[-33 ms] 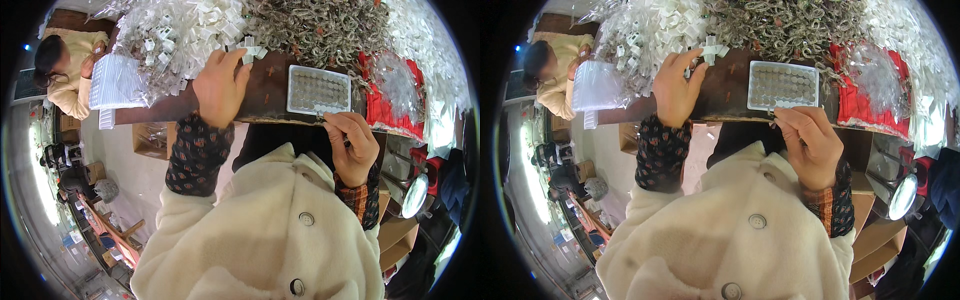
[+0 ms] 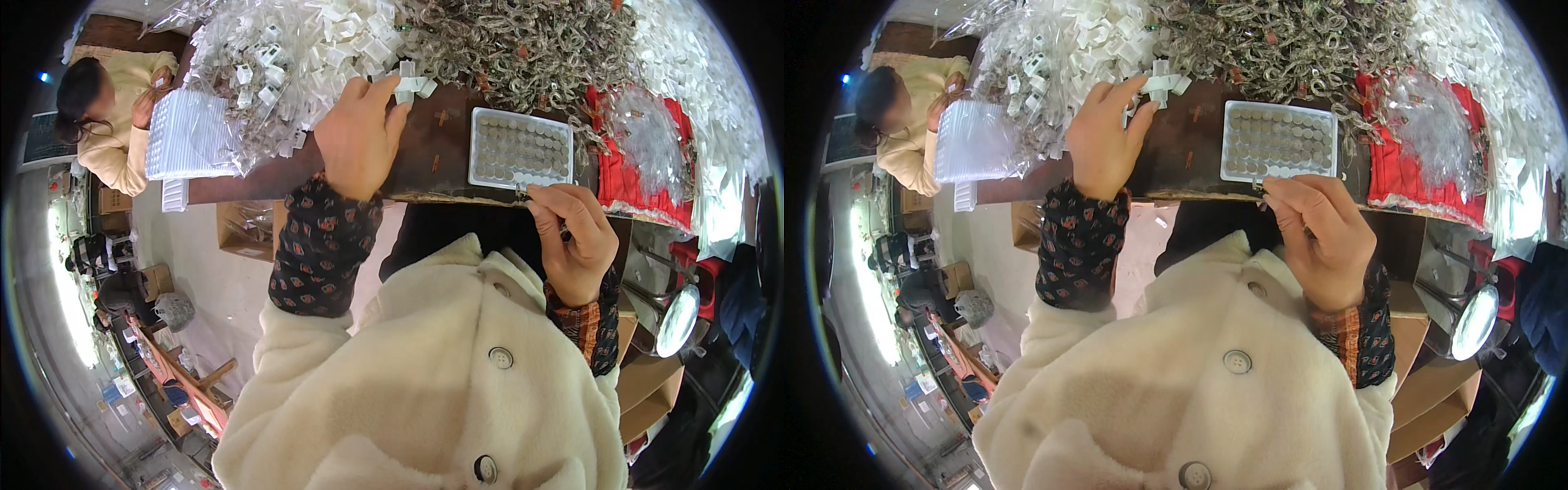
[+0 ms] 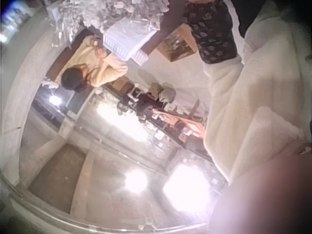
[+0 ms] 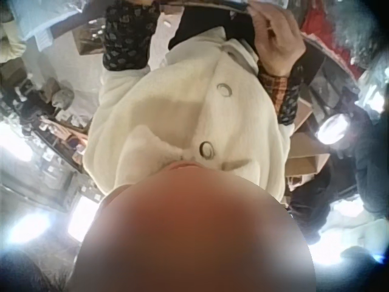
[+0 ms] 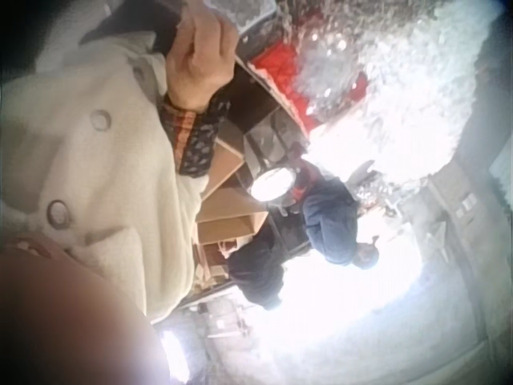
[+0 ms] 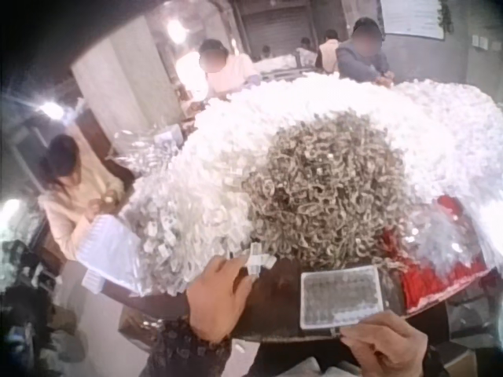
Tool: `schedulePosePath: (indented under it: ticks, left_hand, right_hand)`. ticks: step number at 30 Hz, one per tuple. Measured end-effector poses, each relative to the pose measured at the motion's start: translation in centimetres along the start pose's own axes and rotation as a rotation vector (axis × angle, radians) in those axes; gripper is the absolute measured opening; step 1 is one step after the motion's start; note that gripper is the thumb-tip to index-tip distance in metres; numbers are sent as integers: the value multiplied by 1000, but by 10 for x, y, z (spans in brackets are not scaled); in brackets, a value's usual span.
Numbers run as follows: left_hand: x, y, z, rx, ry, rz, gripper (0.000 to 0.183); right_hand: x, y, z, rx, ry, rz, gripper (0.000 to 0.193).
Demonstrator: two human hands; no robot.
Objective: The person repeatedly picks small white plastic LED modules and metal contacts from a tray, inserts the contacts into the modules, and tests each unit by pressing it to light up. The person places tested units back on the table and continues the cycle.
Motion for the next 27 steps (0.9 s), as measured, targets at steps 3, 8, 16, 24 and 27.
schedulePosePath:
  ticks: [3, 8, 16, 24, 27]
  left_hand:
    - [12, -8, -17, 92, -116, -43, 28]
    - [15, -10, 2, 49, 19, -57, 24]
    - [-42, 56, -5, 273, 1239, 538, 25]
    - [-75, 75, -13, 289, 1520, 448, 28]
    - [-80, 76, -9, 262, 1536, 391, 27]
  right_hand:
    - [-3, -3, 0, 11, 20, 10, 17]
    - [-7, -8, 3, 14, -61, -74, 15]
    - [-16, -2, -34, 16, -893, -515, 14]
    - [10, 1, -7, -55, -580, -224, 13]
    - [17, 4, -1, -94, -386, -112, 16]
Point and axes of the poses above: each hand's wrist, its own y-axis away from the middle knuckle, its own z-axis out of the back of the hand, x = y × z, the point moved 6 cm from there along -y, towards the middle knuckle, and after that the axes turned 4 degrees about -y, right-handed, at the moved point
